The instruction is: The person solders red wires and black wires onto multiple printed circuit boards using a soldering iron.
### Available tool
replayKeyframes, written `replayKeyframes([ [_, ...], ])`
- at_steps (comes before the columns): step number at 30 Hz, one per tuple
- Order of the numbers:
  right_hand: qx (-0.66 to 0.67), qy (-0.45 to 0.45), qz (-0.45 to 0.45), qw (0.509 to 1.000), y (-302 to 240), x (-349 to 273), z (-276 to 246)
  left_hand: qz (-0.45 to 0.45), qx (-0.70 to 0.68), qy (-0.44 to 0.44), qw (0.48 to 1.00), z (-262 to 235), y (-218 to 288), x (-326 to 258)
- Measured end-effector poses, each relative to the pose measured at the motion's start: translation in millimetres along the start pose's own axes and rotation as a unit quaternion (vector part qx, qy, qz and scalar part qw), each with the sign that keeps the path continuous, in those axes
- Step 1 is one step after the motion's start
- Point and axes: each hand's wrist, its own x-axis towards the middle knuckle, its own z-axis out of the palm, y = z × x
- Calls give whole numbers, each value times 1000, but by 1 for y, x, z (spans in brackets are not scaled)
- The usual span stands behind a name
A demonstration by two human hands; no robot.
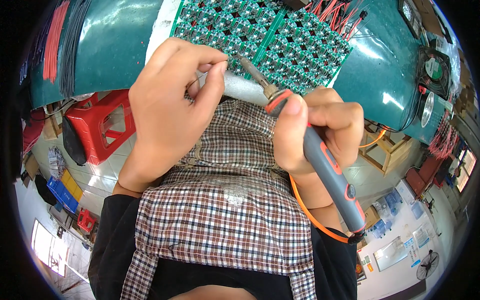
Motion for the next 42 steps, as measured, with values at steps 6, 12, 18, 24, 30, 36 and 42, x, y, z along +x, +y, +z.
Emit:
replayKeyframes([
  [6, 29, 101, 28, 994, -8, 9, 14, 6, 33, 22, 999, 0, -2, 6],
  [12, 22, 104, 18, 994, -7, 16, 17, 10, 39, 26, 999, 5, -1, 13],
  [18, 39, 98, 35, 994, -8, 18, 20, 6, 47, 26, 999, 6, -2, 14],
  [24, 32, 21, 2, 999, 4, 15, 8, 9, 41, 26, 999, 6, -3, 14],
  [30, 31, 103, 18, 994, -4, 19, 17, -7, 38, 10, 999, 3, 2, 16],
  [36, 21, 102, 2, 995, -3, 19, 16, 0, 23, 25, 999, 6, 0, 17],
  [42, 26, 95, 2, 995, -2, 20, 16, -4, 30, 17, 999, 6, 1, 18],
])
